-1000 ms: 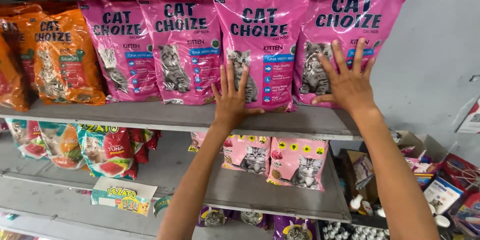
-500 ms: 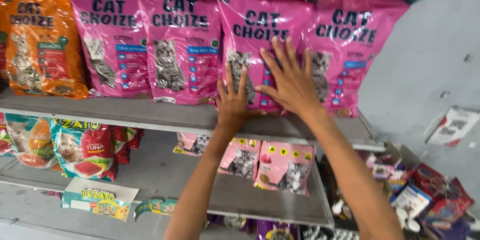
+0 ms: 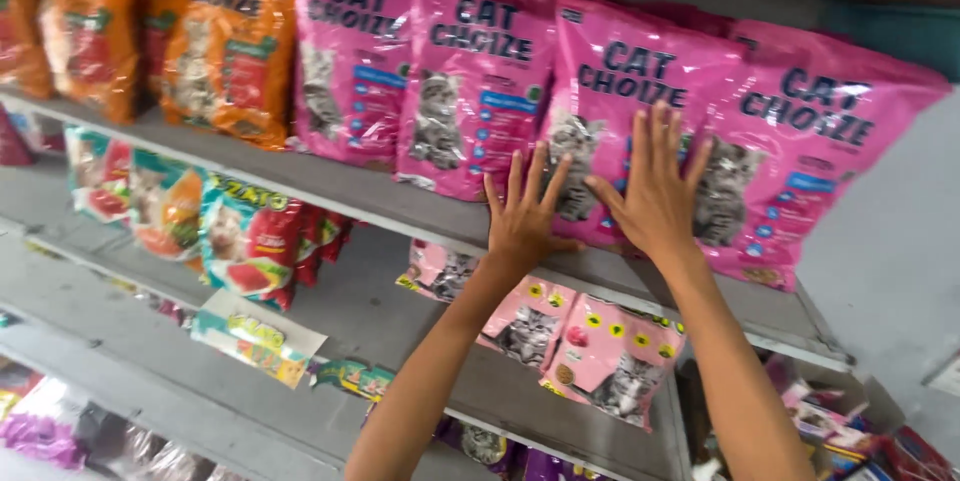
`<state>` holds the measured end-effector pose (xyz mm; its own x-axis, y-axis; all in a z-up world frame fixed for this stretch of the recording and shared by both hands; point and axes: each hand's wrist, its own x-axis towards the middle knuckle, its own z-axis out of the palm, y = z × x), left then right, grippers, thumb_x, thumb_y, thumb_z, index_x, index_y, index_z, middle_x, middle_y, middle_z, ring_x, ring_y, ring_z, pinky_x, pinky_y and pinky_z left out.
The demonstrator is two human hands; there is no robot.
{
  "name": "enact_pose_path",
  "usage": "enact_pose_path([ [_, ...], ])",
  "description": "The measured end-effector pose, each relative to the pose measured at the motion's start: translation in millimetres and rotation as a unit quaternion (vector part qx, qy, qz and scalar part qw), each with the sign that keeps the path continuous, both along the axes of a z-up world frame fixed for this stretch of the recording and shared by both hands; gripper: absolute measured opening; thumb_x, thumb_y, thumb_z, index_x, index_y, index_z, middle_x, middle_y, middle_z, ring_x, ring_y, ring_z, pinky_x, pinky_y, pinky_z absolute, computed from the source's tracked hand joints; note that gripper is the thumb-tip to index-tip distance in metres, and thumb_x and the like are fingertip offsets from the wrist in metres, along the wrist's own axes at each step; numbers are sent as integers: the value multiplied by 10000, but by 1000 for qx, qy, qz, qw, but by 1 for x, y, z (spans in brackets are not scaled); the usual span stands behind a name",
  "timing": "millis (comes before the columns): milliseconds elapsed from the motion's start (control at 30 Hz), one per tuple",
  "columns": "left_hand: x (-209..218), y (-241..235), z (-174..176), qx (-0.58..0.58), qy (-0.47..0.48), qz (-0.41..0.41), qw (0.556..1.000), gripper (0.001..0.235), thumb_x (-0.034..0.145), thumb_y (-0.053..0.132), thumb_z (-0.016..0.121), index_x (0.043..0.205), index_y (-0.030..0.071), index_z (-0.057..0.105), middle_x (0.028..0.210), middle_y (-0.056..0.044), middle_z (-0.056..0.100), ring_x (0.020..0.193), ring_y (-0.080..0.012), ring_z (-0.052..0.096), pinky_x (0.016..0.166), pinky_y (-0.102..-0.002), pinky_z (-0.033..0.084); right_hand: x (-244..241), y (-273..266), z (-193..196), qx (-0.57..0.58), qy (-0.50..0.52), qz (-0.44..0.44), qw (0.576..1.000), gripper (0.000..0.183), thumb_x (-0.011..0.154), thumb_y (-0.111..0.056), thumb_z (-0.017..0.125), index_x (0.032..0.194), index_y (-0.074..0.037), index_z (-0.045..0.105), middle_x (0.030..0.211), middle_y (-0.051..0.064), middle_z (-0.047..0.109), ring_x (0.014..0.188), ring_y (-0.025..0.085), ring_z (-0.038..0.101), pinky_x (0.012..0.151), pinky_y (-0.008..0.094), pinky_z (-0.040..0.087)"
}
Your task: Organizing and aligning cat food bags on retail shelves to ensure they are neatly presented and front-faced.
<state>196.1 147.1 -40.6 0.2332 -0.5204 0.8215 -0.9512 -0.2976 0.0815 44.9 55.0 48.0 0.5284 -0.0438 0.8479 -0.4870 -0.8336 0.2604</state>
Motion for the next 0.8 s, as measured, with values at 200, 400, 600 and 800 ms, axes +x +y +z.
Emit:
enact_pose_path([
  [200, 95, 44, -5, -41, 36, 43, 998, 1233, 723, 658, 818, 1663, 230, 143, 1702, -179, 167, 1544, -429, 224, 1122, -725, 332, 51, 48, -15, -75, 5, -1, 997, 855, 979, -696, 474, 1571, -79, 448, 1702, 227, 228, 1546, 486, 146, 1101, 805, 38],
  [400, 175, 87, 19, 23, 84, 5, 996, 1230, 777, 487, 861, 1669, 216, 58, 1714, -202, -4, 1580, -405, 88, 1181, -705, 253, 126, 104, -17, -35, 40, -37, 998, 894, 865, -580, 638, 1630, -250, 316, 1718, 169, 148, 1544, 501, 124, 1127, 800, 75],
  [600, 227, 78, 4, 54, 38, -92, 994, 1137, 796, 480, 812, 1660, 184, 136, 1732, -155, 49, 1589, -269, 183, 1217, -654, 209, 198, 75, -54, -7, 84, -197, 977, 958, 717, -591, 721, 1584, -405, 359, 1760, 39, 127, 1549, 461, 171, 1165, 668, 299],
  [800, 213, 180, -49, -37, 85, -290, 953, 929, 876, 438, 689, 1636, 223, 198, 1657, -215, 302, 1570, -385, 263, 1265, -644, 155, 192, 65, -59, -58, 42, -141, 987, 943, 829, -755, 448, 1604, -225, 530, 1722, 194, 384, 1483, 571, 371, 1108, 732, 351],
])
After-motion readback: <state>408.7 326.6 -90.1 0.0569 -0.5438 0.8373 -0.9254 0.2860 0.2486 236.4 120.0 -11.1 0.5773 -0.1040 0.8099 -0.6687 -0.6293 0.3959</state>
